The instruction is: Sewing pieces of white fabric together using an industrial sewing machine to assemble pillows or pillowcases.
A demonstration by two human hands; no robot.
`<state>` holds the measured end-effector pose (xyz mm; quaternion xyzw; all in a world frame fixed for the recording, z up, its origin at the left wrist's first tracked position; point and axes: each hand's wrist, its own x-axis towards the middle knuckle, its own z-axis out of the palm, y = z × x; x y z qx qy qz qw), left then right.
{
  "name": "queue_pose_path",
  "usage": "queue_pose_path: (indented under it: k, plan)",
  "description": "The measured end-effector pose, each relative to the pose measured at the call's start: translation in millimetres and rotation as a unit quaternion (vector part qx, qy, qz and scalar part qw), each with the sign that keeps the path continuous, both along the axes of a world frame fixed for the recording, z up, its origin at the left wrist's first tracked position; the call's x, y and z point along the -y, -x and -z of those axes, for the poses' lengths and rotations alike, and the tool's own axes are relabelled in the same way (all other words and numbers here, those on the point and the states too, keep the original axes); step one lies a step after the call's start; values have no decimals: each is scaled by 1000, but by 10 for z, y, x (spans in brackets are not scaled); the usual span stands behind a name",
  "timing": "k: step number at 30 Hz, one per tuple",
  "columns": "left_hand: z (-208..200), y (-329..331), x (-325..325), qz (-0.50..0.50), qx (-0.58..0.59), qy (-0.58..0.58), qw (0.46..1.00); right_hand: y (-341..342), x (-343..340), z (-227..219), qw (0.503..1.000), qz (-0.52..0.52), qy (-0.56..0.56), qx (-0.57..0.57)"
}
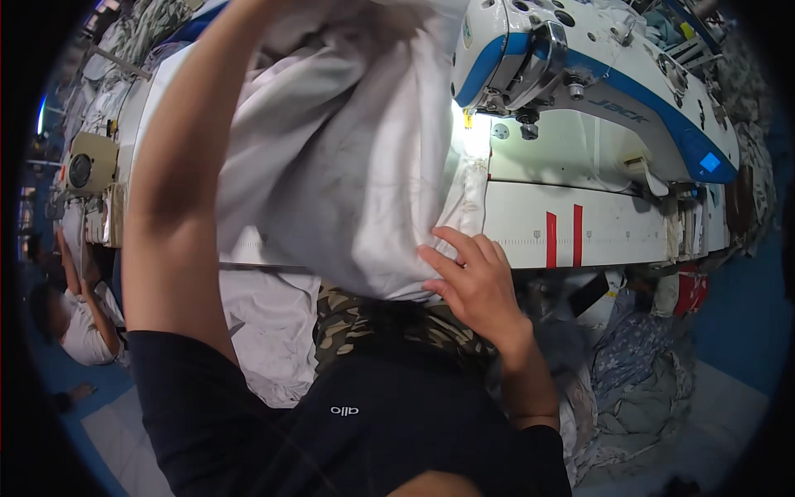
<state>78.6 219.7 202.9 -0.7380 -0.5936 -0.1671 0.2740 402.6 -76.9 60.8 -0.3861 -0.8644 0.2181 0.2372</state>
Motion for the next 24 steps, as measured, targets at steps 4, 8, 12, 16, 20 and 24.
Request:
queue_pose_path:
  k: [4,8,12,16,20,24]
  plan:
    - [785,-551,466,221,286,105,926,24,-63,40,999,-22,24,-17]
    - [1394,-743,1371,272,155,112,943,-14,-77,54,999,-25,19,-41]
    - [1719,-8,2142,65,170,261,948,-7,-72,60,998,-30,27,-46]
    - [1520,243,2753,47,35,287,956,-24,-63,79,998,-32,27,-55]
    - [1448,187,3098,49,133,287,947,-105,48,116,997,-48,30,-54]
    - [1330,22,3369,55,226,231,945,-253,526,441,962,124,41,-240]
